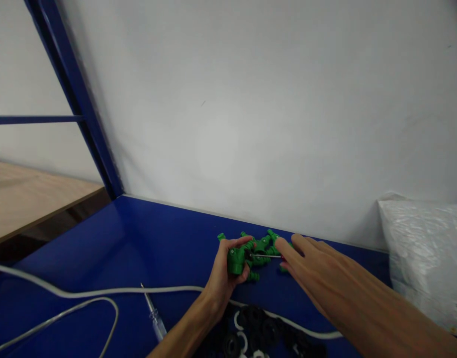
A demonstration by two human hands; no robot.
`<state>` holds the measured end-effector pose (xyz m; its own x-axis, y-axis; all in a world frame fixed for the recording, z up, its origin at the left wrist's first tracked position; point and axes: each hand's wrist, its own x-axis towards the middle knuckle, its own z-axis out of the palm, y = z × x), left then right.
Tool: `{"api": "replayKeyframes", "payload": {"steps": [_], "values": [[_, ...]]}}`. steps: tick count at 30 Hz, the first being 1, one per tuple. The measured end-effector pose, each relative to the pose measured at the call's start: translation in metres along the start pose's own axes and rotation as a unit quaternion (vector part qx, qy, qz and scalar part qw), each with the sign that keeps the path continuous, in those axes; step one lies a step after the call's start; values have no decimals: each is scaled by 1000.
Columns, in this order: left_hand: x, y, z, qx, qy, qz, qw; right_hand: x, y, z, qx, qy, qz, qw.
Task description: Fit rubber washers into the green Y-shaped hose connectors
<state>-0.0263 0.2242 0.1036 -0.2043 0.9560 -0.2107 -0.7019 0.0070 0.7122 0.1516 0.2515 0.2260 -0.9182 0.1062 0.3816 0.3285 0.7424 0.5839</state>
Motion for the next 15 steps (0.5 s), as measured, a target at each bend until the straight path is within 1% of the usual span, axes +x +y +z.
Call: {"api": "replayKeyframes", "payload": {"steps": [5, 7, 10, 12, 15], "values": [[-2, 0, 0, 5, 3, 3, 1000, 7, -1, 1, -9, -16, 30, 999], [-2, 0, 1, 6, 2, 3, 1000, 8, -2, 2, -15, -31, 28, 999], [-1, 0, 0, 2, -6, 2, 1000, 8, -3, 0, -3, -16, 7, 1000], [-1, -1, -1, -2, -9, 1, 1000, 9, -4, -1, 11, -10, 12, 1000], [-1, -2, -2, 1, -10, 6, 1000, 11, -6, -1, 14, -22, 28, 999]]}}
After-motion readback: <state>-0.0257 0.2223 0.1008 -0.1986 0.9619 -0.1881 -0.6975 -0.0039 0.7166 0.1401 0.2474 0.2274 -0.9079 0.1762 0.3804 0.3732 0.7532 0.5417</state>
